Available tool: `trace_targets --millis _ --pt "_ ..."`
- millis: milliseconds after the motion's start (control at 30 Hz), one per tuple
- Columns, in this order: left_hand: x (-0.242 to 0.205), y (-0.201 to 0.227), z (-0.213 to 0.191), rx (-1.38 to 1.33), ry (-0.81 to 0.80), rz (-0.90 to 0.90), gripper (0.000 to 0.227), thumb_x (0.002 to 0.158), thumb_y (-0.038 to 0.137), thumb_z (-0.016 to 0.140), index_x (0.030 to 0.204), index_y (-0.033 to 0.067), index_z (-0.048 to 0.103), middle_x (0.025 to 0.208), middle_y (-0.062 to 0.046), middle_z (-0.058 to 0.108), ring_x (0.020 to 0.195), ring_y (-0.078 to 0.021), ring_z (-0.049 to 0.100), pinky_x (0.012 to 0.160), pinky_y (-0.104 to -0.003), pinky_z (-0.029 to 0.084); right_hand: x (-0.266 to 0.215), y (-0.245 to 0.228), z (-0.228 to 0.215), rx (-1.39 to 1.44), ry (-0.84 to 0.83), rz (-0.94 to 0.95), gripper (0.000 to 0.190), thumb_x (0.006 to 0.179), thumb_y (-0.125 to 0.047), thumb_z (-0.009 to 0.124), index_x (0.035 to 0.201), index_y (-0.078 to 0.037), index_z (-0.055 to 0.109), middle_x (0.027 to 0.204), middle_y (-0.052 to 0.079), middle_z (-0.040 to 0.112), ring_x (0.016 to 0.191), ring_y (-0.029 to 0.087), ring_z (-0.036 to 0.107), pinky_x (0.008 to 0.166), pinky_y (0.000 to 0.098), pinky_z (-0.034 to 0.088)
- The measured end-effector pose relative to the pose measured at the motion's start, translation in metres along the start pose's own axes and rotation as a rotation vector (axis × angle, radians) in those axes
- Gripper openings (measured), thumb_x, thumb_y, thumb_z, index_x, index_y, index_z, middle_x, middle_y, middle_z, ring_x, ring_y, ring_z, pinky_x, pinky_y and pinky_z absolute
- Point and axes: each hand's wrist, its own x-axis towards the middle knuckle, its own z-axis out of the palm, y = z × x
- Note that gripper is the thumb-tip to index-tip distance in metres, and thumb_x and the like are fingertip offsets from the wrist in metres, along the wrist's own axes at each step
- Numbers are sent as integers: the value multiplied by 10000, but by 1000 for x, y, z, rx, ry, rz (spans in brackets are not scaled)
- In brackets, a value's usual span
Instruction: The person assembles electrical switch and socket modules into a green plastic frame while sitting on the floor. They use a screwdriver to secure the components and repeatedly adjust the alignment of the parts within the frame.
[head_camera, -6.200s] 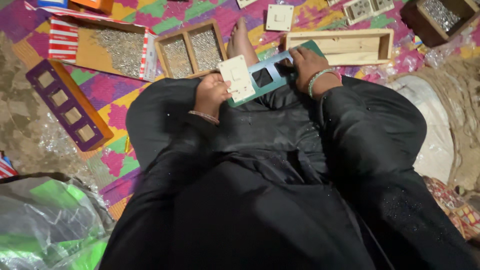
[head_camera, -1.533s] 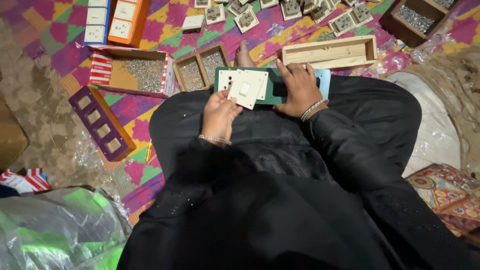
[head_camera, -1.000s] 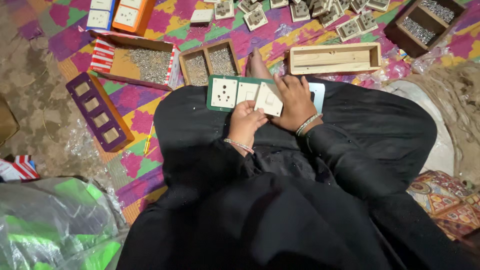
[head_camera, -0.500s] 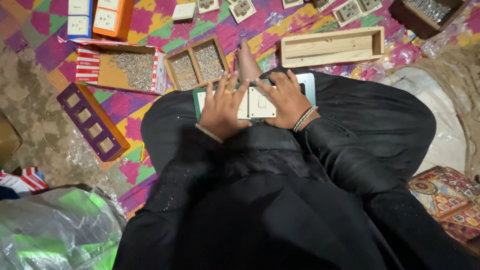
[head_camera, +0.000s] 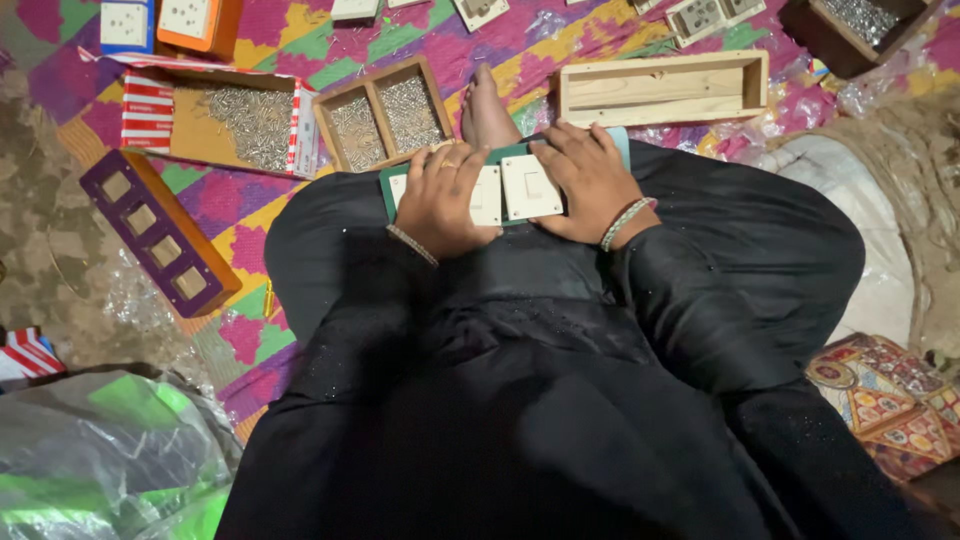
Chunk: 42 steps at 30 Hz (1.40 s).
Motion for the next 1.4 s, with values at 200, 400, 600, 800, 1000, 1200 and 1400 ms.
trace_targets --millis 200,400,600,800,1000,1200,1400 --pt "6 -14 4 -7 -56 -34 1017 575 424 895 1435 37 515 1375 -182 548 1342 -382 485 1159 -597 285 3 9 -8 -37 -15 -27 941 726 -633 803 1442 -81 543 1491 203 507 1459 399 398 1194 593 232" --pt "20 -32 19 82 12 44 959 663 415 872 1466 50 499 1393 -186 532 1356 -371 477 1173 -595 281 11 17 -9 -88 36 -15 908 741 -591 827 1433 -73 550 1498 189 513 1476 375 402 1212 585 227" --pt "20 -45 44 60 -36 26 948 653 401 851 1453 37 498 1368 -199 536 1327 -385 485 1154 -587 291 17 26 14 -140 -1 71 870 711 -441 859 1452 -114 542 1485 145 525 1481 336 405 1205 590 223" --pt "21 -54 53 26 -47 -10 907 658 381 850 1431 43 516 1357 -189 546 1327 -376 496 1163 -570 289 21 32 26 -115 -42 123 920 690 -420 862 1467 -77 510 1498 166 500 1492 362 370 1193 600 212" --pt "26 -55 53 -16 -108 -84 861 642 342 844 1402 68 548 1326 -203 558 1311 -389 492 1142 -568 290 23 41 33 -181 -24 166 766 743 -491 847 1350 -108 579 1501 178 490 1489 380 348 1176 633 208" --pt "23 -58 61 -12 -127 -102 827 633 332 846 1384 124 569 1345 -207 552 1325 -402 476 1150 -566 288 22 43 38 -180 -71 164 802 761 -542 850 1412 -159 581 1542 169 473 1520 372 333 1195 634 200" --pt "21 -59 61 -33 -105 -132 830 629 330 852 1380 122 564 1359 -207 547 1339 -411 464 1157 -562 274 32 32 30 -287 -148 251 1215 515 -556 918 1541 -147 411 1544 224 408 1470 423 282 1144 638 159"
